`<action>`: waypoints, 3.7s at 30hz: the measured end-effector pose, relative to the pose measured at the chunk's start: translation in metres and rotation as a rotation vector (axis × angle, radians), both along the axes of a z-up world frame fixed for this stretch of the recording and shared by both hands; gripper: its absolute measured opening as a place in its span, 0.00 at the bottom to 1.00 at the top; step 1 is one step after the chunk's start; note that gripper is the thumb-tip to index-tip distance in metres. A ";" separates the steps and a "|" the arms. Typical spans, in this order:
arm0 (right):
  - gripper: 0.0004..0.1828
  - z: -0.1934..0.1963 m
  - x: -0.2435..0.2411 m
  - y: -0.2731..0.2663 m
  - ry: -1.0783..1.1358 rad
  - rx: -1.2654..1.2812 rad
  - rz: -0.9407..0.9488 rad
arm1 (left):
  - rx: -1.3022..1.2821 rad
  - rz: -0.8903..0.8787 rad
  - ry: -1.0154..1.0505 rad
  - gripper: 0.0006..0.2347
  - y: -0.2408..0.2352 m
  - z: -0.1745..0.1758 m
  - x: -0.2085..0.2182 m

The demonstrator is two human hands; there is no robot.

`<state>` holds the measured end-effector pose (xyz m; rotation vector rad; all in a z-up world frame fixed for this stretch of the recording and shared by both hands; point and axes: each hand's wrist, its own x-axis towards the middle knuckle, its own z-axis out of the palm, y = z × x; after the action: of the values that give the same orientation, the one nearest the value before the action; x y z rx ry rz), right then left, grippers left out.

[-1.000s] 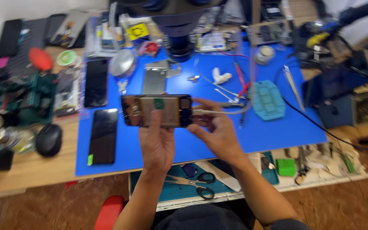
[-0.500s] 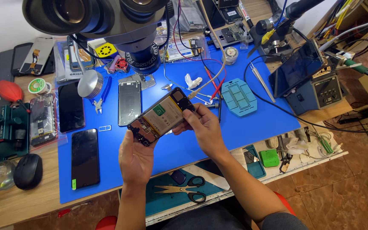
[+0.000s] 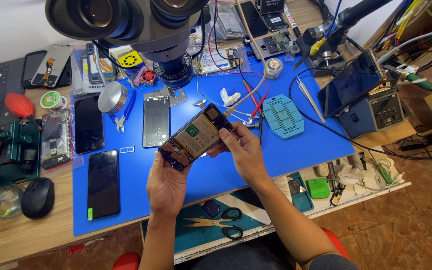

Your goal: The person disassembles a smartphone, removes the battery, and uses a screwdriver to adjust internal components. They then connect a charging cable to test the device and handle another smartphone to check its screen.

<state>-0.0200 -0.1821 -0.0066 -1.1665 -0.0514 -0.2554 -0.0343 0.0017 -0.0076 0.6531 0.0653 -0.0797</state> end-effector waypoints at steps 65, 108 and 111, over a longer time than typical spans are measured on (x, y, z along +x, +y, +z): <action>0.14 0.077 0.059 -0.017 0.231 -0.901 0.159 | 0.597 0.243 -0.005 0.12 0.014 -0.001 -0.013; 0.11 0.021 0.041 0.002 0.111 -0.054 0.033 | 0.187 0.152 0.096 0.14 -0.038 -0.007 0.007; 0.13 0.033 0.035 0.007 0.136 -0.059 0.028 | 0.131 0.188 0.124 0.16 -0.038 -0.001 0.008</action>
<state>0.0149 -0.1750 0.0261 -1.2382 0.0444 -0.1501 -0.0259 -0.0364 -0.0085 0.7692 0.2529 0.0665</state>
